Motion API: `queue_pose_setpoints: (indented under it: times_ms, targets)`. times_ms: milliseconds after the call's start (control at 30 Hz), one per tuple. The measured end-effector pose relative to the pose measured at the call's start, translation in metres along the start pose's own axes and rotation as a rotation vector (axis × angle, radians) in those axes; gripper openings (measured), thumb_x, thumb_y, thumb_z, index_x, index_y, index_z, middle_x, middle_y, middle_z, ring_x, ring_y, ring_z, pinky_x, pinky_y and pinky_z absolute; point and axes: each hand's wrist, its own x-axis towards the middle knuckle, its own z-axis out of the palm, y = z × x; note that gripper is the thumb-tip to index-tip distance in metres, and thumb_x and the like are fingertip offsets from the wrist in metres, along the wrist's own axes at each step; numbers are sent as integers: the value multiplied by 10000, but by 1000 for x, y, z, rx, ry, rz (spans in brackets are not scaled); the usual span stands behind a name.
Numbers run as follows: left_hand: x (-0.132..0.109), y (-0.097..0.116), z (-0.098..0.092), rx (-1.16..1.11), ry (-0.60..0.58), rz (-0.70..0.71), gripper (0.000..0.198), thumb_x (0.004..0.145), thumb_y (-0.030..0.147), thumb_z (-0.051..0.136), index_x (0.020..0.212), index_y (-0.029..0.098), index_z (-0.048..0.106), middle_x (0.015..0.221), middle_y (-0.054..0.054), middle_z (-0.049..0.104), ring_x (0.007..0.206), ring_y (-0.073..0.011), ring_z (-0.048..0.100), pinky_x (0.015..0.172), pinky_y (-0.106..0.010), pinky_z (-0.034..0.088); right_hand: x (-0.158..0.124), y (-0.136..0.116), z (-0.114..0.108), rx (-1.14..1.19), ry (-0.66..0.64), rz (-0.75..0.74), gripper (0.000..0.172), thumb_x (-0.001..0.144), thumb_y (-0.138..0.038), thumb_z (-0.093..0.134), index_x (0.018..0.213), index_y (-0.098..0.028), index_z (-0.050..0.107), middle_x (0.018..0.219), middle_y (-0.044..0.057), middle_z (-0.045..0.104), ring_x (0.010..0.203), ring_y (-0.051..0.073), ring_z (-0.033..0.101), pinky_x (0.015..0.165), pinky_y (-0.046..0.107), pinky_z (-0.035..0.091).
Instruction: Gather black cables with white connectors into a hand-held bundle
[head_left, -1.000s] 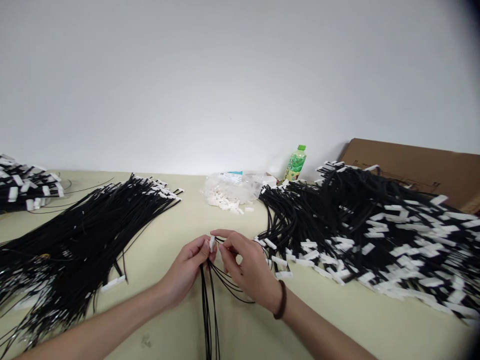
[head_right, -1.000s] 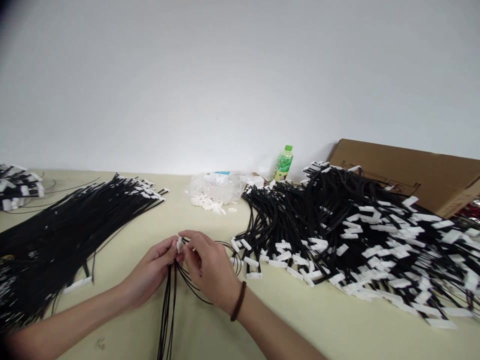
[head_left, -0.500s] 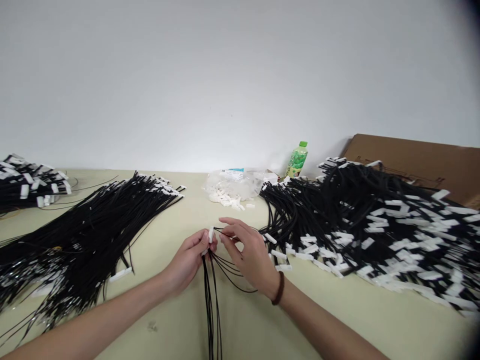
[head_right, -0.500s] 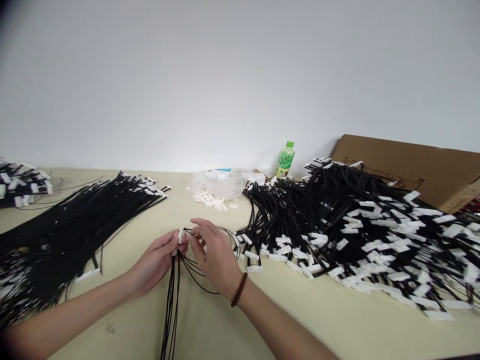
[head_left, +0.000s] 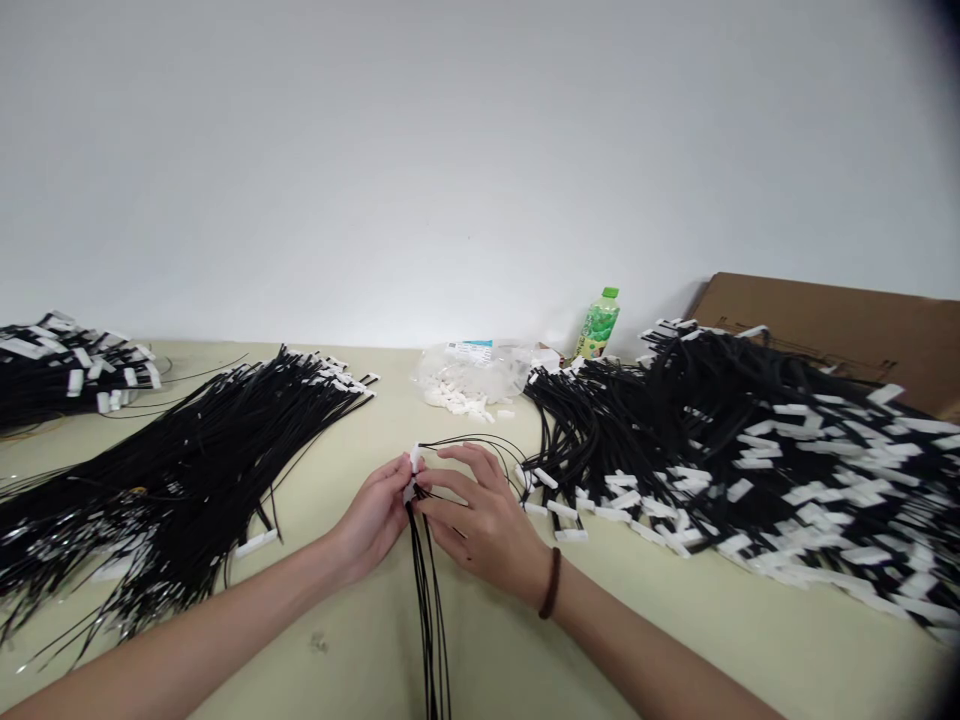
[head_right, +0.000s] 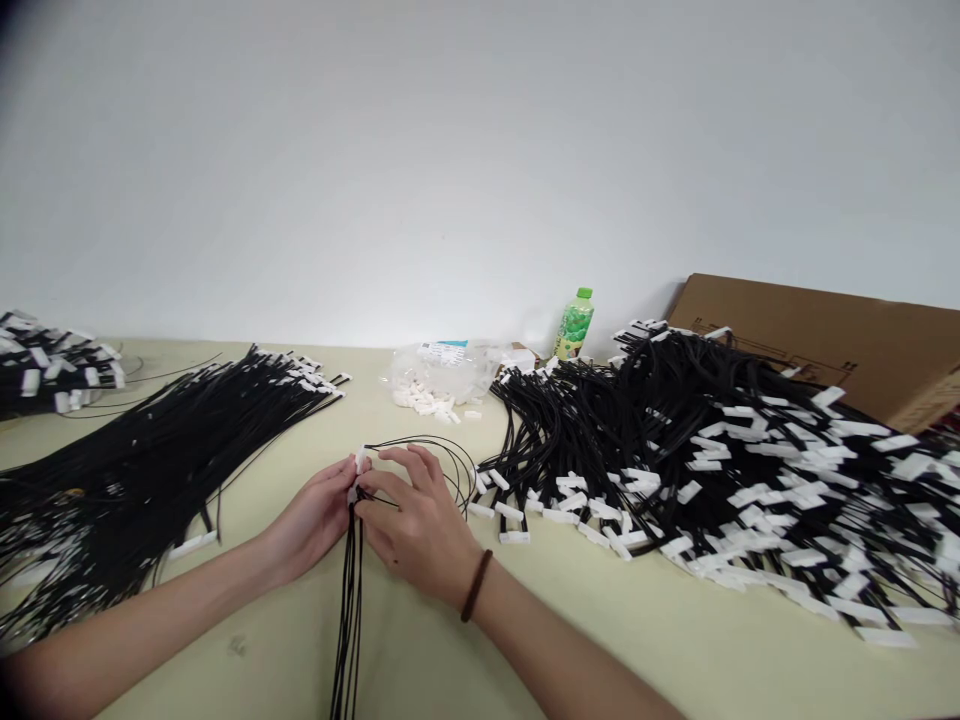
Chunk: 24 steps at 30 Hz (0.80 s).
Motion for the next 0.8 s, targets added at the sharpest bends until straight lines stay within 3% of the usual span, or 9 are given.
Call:
queue_pose_setpoints:
  times_ms: [200, 300, 367, 467, 533, 633, 733, 800]
  targets:
    - [-1, 0, 1, 1, -22, -37, 113, 735, 205, 583, 747, 105, 534, 702, -8, 489, 627, -71, 458, 581, -176, 383, 1, 3, 4, 17, 56, -48, 104, 791, -105, 512, 826, -168, 588, 910, -12, 614, 989, 143, 469, 881, 338, 378]
    - [-1, 0, 0, 28, -40, -29, 142, 744, 243, 579, 741, 113, 523, 699, -4, 477, 621, -68, 444, 578, -175, 374, 1, 2, 5, 158, 74, 2, 119, 799, -108, 500, 841, -163, 596, 895, 1, 623, 955, 132, 501, 851, 305, 413]
    - [0, 0, -1, 59, -19, -13, 152, 762, 266, 559, 753, 120, 518, 700, -1, 467, 609, -65, 429, 549, -171, 355, 3, -1, 3, 357, 70, 154, 138, 809, -132, 491, 873, -169, 607, 908, 15, 626, 923, 120, 533, 839, 284, 439]
    - [0, 2, 0, 118, -13, 3, 173, 792, 291, 517, 749, 124, 502, 680, 7, 433, 578, -58, 390, 508, -165, 315, 9, -1, -9, 808, 100, 573, 148, 825, -242, 493, 875, -152, 599, 908, 57, 621, 865, 123, 578, 835, 294, 463]
    - [-1, 3, 0, 140, -21, 1, 177, 807, 286, 493, 733, 126, 483, 667, 12, 407, 556, -51, 354, 496, -161, 294, 14, 5, -21, 1102, 200, 803, 199, 810, -326, 517, 824, -134, 568, 869, 64, 611, 845, 137, 588, 835, 318, 466]
    - [-3, 3, 2, 155, -16, -10, 164, 822, 267, 463, 734, 128, 471, 683, 9, 408, 551, -51, 335, 495, -162, 282, 18, 22, -41, 1324, 469, 972, 230, 728, -339, 618, 771, -137, 520, 756, 7, 560, 740, 104, 578, 760, 277, 484]
    - [-6, 1, 2, 175, -24, -20, 171, 826, 276, 452, 739, 132, 479, 701, 1, 420, 561, -59, 336, 494, -170, 279, 19, 40, -54, 1330, 729, 1033, 257, 646, -279, 685, 787, -136, 524, 716, -24, 498, 607, 32, 491, 596, 165, 449]
    - [-8, 1, 2, 188, -29, -20, 173, 819, 284, 463, 737, 133, 482, 701, -1, 420, 562, -63, 335, 495, -175, 279, 18, 46, -58, 1223, 834, 1039, 272, 640, -280, 683, 827, -139, 544, 710, -23, 475, 540, 14, 418, 475, 128, 364]
